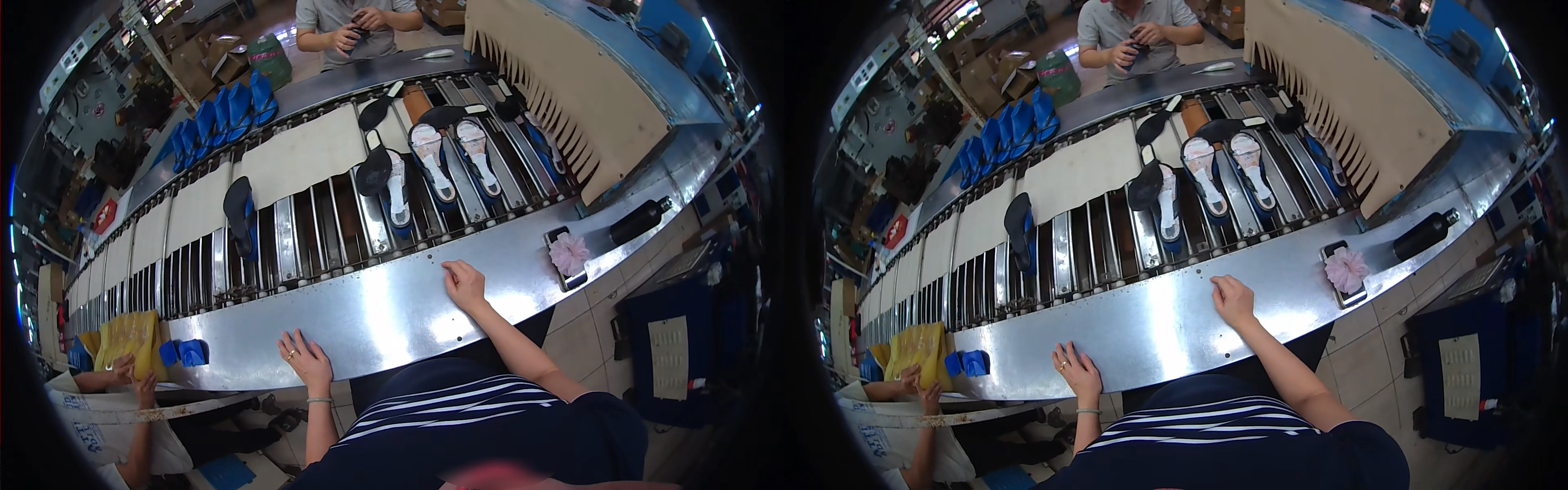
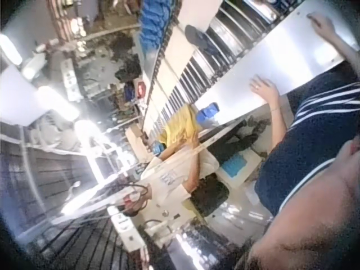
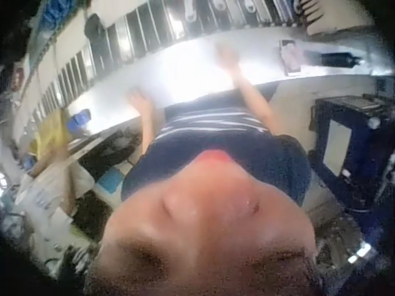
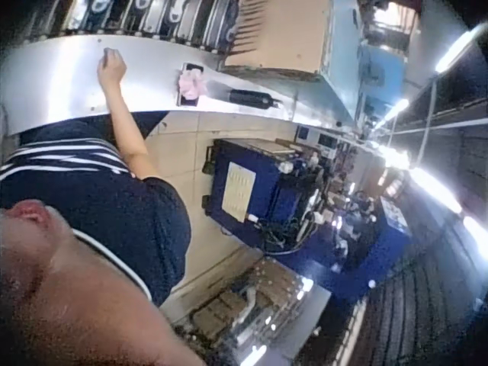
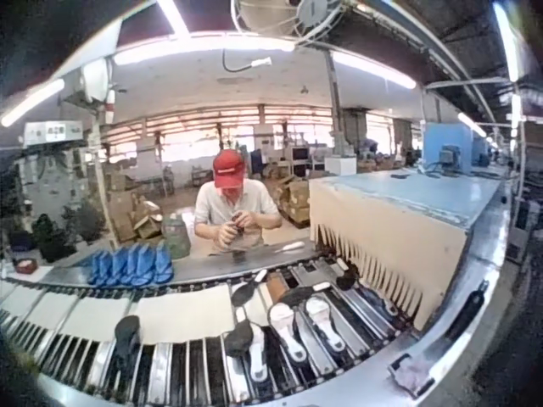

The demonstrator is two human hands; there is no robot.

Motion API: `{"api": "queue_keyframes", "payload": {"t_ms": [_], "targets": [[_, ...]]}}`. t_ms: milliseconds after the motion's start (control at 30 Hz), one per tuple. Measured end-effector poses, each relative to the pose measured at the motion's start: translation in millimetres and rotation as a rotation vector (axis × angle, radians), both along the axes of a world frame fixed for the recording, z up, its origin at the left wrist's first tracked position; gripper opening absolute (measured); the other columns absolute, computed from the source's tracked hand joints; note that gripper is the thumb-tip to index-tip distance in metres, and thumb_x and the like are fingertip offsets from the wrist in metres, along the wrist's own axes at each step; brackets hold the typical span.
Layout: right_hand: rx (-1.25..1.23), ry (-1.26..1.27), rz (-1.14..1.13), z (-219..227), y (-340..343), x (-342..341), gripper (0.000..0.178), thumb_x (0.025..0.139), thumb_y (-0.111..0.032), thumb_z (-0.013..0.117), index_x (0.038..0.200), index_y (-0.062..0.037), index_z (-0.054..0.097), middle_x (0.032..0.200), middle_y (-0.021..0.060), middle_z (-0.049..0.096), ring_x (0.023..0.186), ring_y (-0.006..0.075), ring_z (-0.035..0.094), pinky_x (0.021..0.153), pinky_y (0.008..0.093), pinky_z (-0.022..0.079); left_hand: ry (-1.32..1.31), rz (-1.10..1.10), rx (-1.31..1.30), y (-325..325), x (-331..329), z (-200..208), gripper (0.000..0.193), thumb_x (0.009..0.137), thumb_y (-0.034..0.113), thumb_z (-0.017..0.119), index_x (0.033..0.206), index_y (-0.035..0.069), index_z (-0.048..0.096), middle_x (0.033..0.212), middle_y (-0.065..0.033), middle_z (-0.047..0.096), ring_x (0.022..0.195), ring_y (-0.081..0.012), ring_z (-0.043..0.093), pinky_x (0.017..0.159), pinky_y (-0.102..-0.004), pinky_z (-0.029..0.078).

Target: Organizing and managing shoe soles and upper components on a manufacturing conveyor belt.

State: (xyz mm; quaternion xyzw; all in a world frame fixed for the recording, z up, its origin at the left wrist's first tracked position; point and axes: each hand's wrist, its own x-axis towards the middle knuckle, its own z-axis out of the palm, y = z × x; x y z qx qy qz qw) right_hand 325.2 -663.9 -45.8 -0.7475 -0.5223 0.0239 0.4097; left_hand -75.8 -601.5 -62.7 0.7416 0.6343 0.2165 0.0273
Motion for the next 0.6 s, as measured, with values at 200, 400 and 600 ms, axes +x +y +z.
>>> {"api": "queue_keyframes", "payload": {"t_ms": [200,400,600], "targets": [[0.007,0.002,0.000,1.9,-1.0,1.4,0.016,0.083,-0.008,0.064,0.097,-0.0101,0.070,0.081,0.0074,0.064,0.071,0.0281,0.064,0.063,0.0400,0.051,-0.003,-0.010,-0.004,-0.9,3.6,4.5,0.048,0.096,0.013,0.053,0.142,-0.001,0.047,0.153,-0.0287,0.033,0.142,-0.0525,0.024,0.117,-0.0589,0.022],[0.033,-0.012,-0.003,1.7,-1.9,4.6,0.015,0.083,-0.007,0.064,0.096,-0.0098,0.070,0.081,0.0077,0.064,0.072,0.0280,0.064,0.063,0.0400,0.051,-0.002,-0.005,-0.012,-3.1,8.4,7.2,0.048,0.096,0.013,0.052,0.142,-0.001,0.047,0.153,-0.0289,0.033,0.142,-0.0524,0.024,0.117,-0.0589,0.022],[0.026,0.015,-0.001,2.5,-2.7,5.7,0.015,0.083,-0.007,0.064,0.097,-0.0099,0.070,0.078,0.0073,0.063,0.067,0.0269,0.062,0.061,0.0392,0.051,-0.002,-0.003,-0.001,-3.5,9.7,5.8,0.047,0.096,0.013,0.053,0.141,-0.001,0.048,0.153,-0.0287,0.034,0.142,-0.0521,0.025,0.117,-0.0587,0.023]]}}
